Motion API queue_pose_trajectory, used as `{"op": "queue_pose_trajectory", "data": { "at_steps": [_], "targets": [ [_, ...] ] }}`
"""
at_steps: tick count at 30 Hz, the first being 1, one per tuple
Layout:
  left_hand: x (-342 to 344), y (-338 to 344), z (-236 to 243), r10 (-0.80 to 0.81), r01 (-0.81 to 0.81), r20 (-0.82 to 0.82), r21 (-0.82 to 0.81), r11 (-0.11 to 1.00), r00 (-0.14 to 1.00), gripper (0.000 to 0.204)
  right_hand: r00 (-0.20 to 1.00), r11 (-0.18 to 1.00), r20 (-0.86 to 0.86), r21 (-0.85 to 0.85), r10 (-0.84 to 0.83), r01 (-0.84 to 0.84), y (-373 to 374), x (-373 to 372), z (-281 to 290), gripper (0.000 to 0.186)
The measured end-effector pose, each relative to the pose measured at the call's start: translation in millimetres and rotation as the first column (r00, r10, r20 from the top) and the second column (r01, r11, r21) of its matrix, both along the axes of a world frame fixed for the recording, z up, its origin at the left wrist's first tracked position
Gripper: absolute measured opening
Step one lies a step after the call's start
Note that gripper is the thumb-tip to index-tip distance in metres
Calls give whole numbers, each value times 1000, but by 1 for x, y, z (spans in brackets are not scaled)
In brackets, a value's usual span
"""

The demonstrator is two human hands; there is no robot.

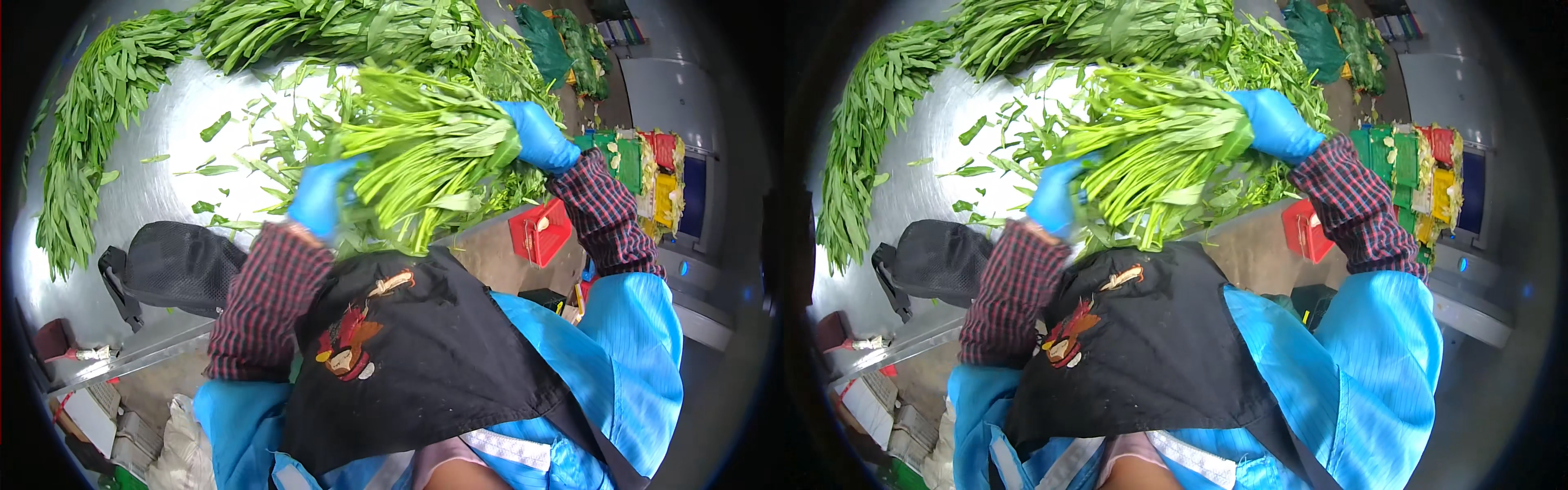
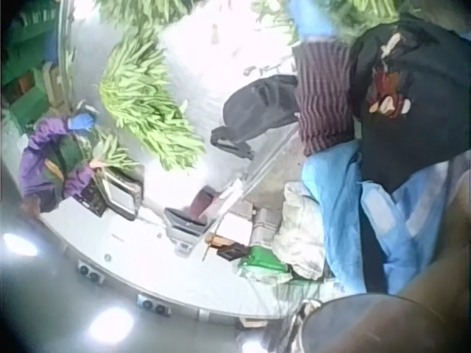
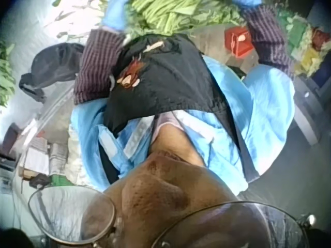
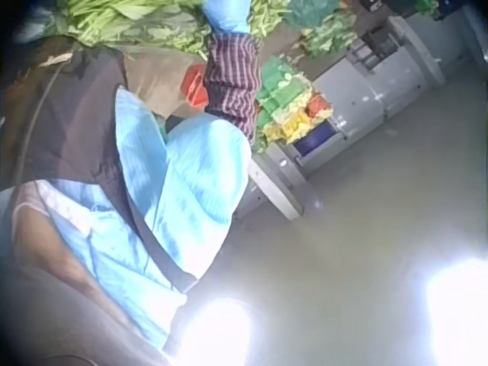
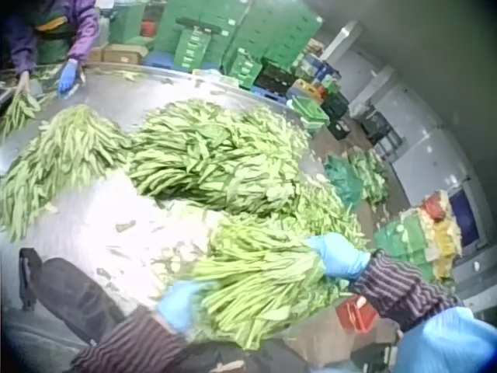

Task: Sorting leafy greens into bunches on a processing table.

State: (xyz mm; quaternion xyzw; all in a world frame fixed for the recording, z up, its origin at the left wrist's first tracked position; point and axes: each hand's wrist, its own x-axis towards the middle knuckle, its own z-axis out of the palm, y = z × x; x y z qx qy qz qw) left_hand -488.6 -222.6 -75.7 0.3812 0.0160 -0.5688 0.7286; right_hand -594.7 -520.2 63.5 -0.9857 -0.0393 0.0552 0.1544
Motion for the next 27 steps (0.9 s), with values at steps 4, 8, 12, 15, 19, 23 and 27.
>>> {"op": "queue_pose_trajectory", "data": {
  "at_steps": [4, 8, 12, 15, 19, 23, 27],
  "targets": [
    [4, 14, -22, 31, -29, -167, 15, 999, 985, 33, 920, 964, -289, -65, -265, 258, 3, 4, 20, 37],
    [-14, -14, 27, 86, -87, -24, -24, 996, 996, 30, 966, 994, -236, -42, -109, 102, 14, 10, 12, 40],
    [10, 29, -57, -10, -9, -153, -119, 993, 988, 34, 933, 978, -294, -83, -205, 189, 4, 3, 18, 38],
    [-8, 7, -4, 55, -72, -233, -64, 995, 971, 39, 945, 985, -278, -59, -172, 162, 7, 10, 18, 35],
    [1, 1, -1, -38, 39, -41, 27, 999, 998, 36, 956, 984, -231, -20, -179, 179, 6, 2, 15, 32],
    [3, 24, -72, 68, -114, -225, -197, 974, 972, 46, 899, 942, -282, -95, -336, 322, 4, 7, 25, 35],
    [-35, -17, 11, -143, 168, 180, -135, 976, 973, 49, 945, 967, -226, -147, -238, 208, 24, 19, 13, 37]
  ]
}}
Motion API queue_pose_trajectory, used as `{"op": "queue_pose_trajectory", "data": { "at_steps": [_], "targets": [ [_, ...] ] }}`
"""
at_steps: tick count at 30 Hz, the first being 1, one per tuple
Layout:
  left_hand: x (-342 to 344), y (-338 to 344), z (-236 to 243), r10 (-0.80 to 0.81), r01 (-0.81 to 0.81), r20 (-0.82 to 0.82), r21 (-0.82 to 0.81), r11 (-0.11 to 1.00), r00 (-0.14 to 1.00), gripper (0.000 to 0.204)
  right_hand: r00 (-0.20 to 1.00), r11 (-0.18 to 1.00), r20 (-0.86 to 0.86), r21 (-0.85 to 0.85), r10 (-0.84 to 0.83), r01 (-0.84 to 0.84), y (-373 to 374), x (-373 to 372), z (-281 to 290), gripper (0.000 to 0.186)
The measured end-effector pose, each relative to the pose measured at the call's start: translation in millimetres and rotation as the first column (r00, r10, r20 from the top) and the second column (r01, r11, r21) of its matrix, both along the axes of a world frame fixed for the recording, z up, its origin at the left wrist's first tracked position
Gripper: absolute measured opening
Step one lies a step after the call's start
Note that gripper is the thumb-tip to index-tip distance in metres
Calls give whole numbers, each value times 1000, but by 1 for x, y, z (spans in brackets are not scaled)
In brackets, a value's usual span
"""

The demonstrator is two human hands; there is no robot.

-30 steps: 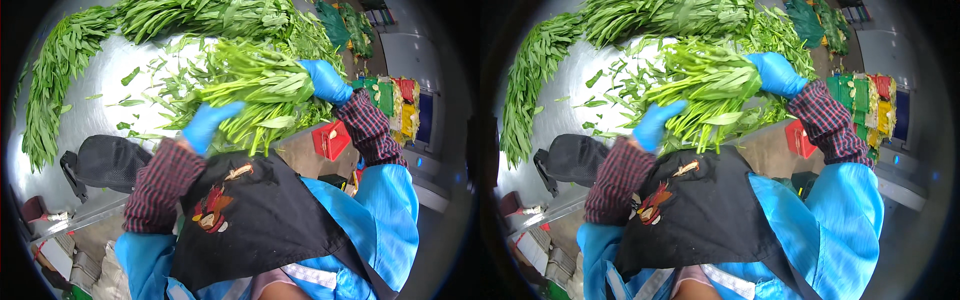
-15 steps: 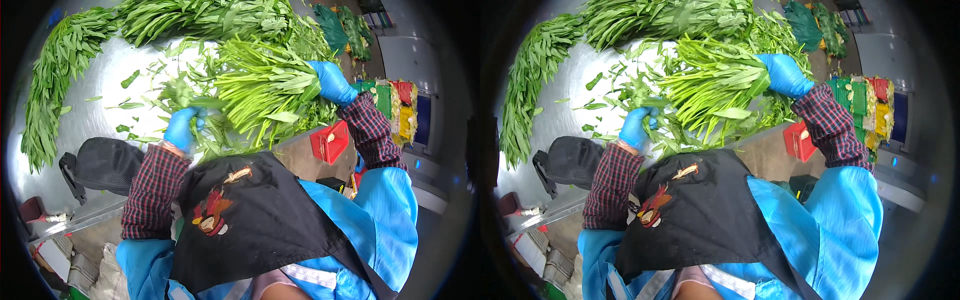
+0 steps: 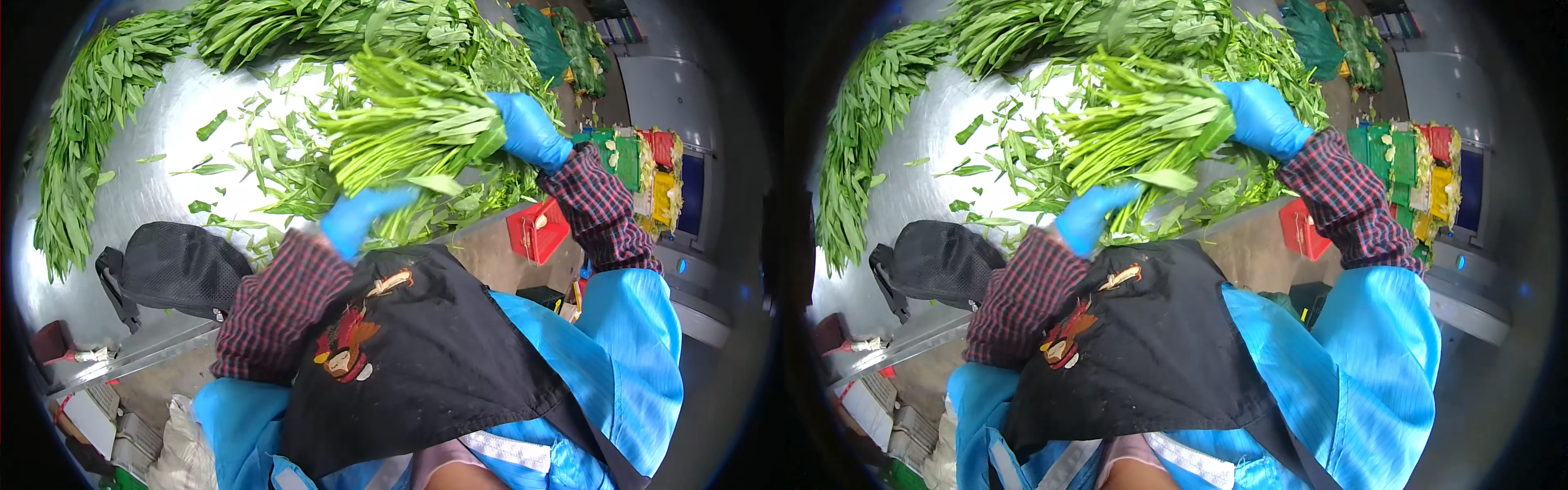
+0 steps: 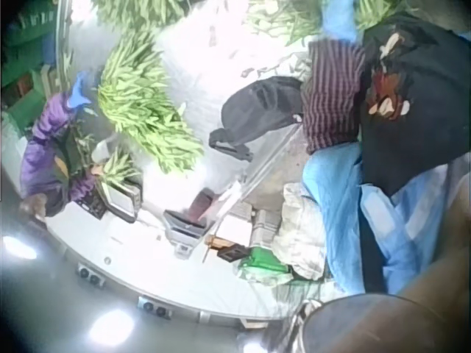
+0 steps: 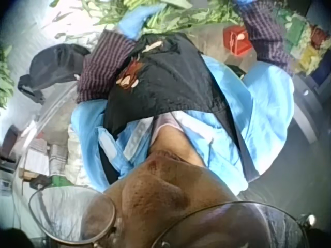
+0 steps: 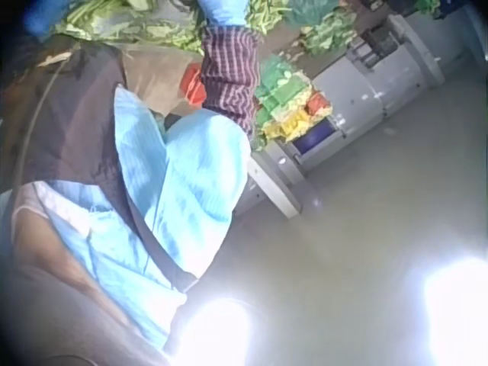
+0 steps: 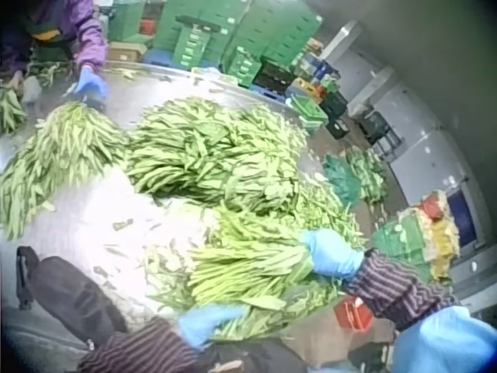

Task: Sorting leafy greens into bunches on a processing table.

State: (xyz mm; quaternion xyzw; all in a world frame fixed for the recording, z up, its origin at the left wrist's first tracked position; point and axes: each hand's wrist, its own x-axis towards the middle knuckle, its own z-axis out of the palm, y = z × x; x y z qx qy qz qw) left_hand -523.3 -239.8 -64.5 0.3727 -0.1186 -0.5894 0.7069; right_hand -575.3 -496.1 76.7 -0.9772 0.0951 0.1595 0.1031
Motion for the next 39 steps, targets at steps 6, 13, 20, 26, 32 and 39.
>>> {"op": "queue_pose_trajectory", "data": {
  "at_steps": [6, 13, 20, 26, 32, 39],
  "targets": [
    [15, 31, -46, 127, -57, -205, 314, 948, 970, 29, 973, 975, 69, 39, -221, 218, -44, -21, 12, 38],
    [4, -15, 32, 264, -259, -443, 74, 963, 857, 26, 1000, 1000, 4, 6, -7, 7, -20, -10, -5, 35],
    [-5, 25, -17, 65, -46, -288, 72, 996, 955, 32, 997, 997, 32, -4, -73, 73, -29, -11, 10, 39],
    [-7, -15, 10, -238, 201, -273, -159, 967, 932, 36, 973, 935, -26, 272, -231, 229, -21, -16, -19, 37],
    [91, 59, -37, 429, -400, -161, 186, 898, 889, 31, 559, 229, -387, 634, -733, 739, -31, -62, -11, 33],
    [90, 44, 30, 250, -485, 832, 26, 874, 496, 33, 766, 137, -495, 797, -409, 588, -46, -160, -104, 6]
  ]
}}
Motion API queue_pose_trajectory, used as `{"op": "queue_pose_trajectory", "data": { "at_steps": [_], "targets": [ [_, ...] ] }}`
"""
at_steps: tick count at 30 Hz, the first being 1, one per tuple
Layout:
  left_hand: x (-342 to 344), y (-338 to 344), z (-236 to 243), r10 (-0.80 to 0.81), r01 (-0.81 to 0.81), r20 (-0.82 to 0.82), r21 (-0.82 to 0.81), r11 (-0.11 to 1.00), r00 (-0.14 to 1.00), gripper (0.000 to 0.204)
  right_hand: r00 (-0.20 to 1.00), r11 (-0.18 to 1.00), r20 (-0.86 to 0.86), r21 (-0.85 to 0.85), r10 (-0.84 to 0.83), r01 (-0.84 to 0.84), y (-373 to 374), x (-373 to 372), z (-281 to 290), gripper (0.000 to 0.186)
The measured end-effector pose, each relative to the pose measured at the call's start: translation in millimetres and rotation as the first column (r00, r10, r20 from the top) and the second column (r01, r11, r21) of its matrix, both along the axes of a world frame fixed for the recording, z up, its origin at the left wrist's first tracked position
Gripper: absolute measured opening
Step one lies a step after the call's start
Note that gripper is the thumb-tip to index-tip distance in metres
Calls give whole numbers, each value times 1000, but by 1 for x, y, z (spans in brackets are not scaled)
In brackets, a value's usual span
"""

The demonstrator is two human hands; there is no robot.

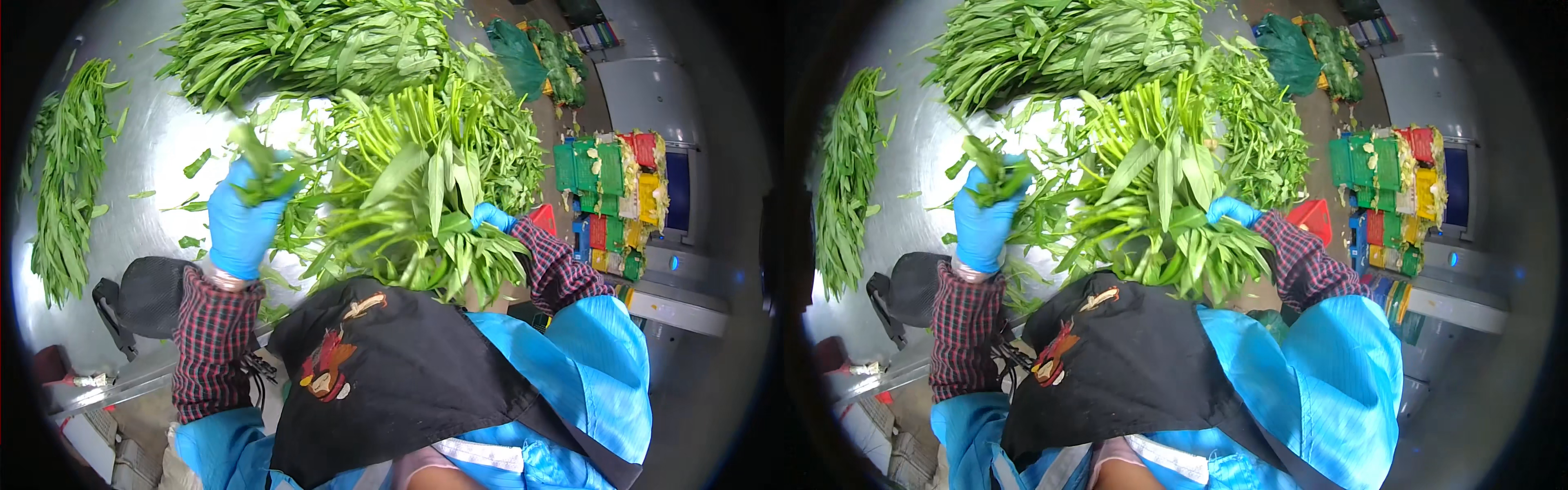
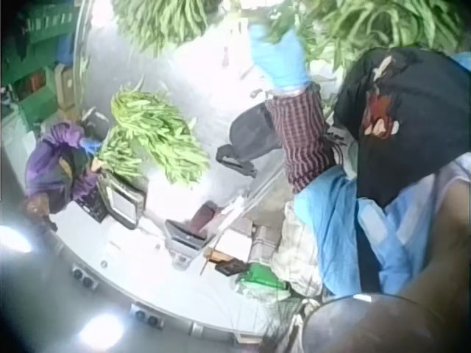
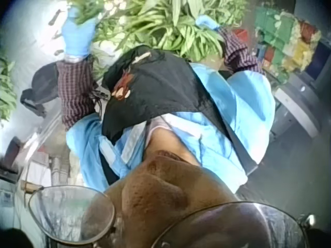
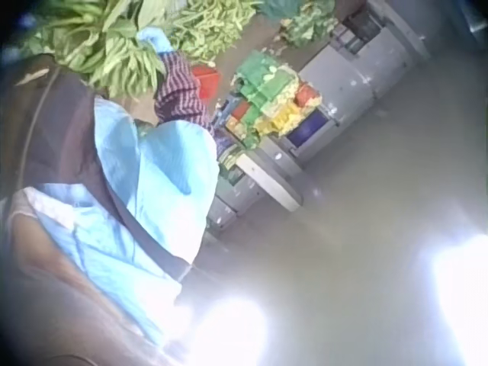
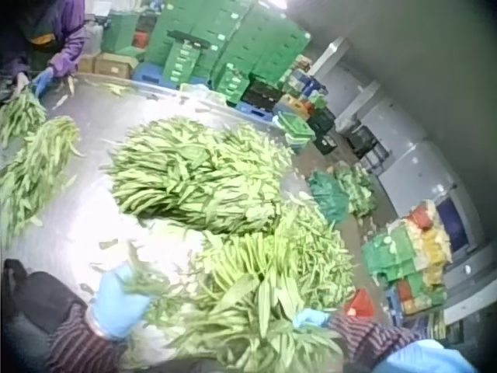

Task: Sorting leafy greens into bunches on a processing table.

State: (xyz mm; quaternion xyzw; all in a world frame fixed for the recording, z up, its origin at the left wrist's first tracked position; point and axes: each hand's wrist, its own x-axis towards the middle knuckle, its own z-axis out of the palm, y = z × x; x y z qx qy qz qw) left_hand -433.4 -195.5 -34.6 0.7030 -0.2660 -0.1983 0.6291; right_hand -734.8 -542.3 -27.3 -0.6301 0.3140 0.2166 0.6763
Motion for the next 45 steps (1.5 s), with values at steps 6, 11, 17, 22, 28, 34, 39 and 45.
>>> {"op": "queue_pose_trajectory", "data": {
  "at_steps": [6, 11, 17, 22, 28, 34, 39, 45],
  "targets": [
    [-10, -36, 65, -281, 360, 925, 179, 916, 255, 53, 970, 955, -219, 294, 101, -33, 50, 8, -17, 6],
    [-21, -62, 39, -320, 633, 736, -187, 751, 597, 22, 938, 912, -315, 410, 141, 0, 75, -6, -11, 7],
    [48, -57, -40, 3, -38, -547, -53, 998, 837, 34, 907, 892, -412, 437, 84, 117, 78, -42, 4, 7],
    [23, -21, -54, -559, 419, 34, 626, 658, 828, 70, 873, 904, -487, 366, -14, 219, 54, -82, 8, 8],
    [-21, -54, 24, -297, 309, 100, -130, 942, 950, 71, 834, 921, -548, 287, -66, 262, 33, -121, -20, 9],
    [-2, -72, -15, -335, 282, 317, 204, 938, 887, 20, 828, 951, -561, 245, -21, 190, 17, -130, -61, 10],
    [40, -34, -19, -185, 246, -225, 281, 928, 957, 23, 811, 958, -583, 204, -47, 202, 11, -152, -86, 11],
    [-36, -7, 9, -480, 477, 480, 137, 868, 734, 25, 793, 960, -606, 184, -59, 213, 5, -171, -101, 12]
  ]
}}
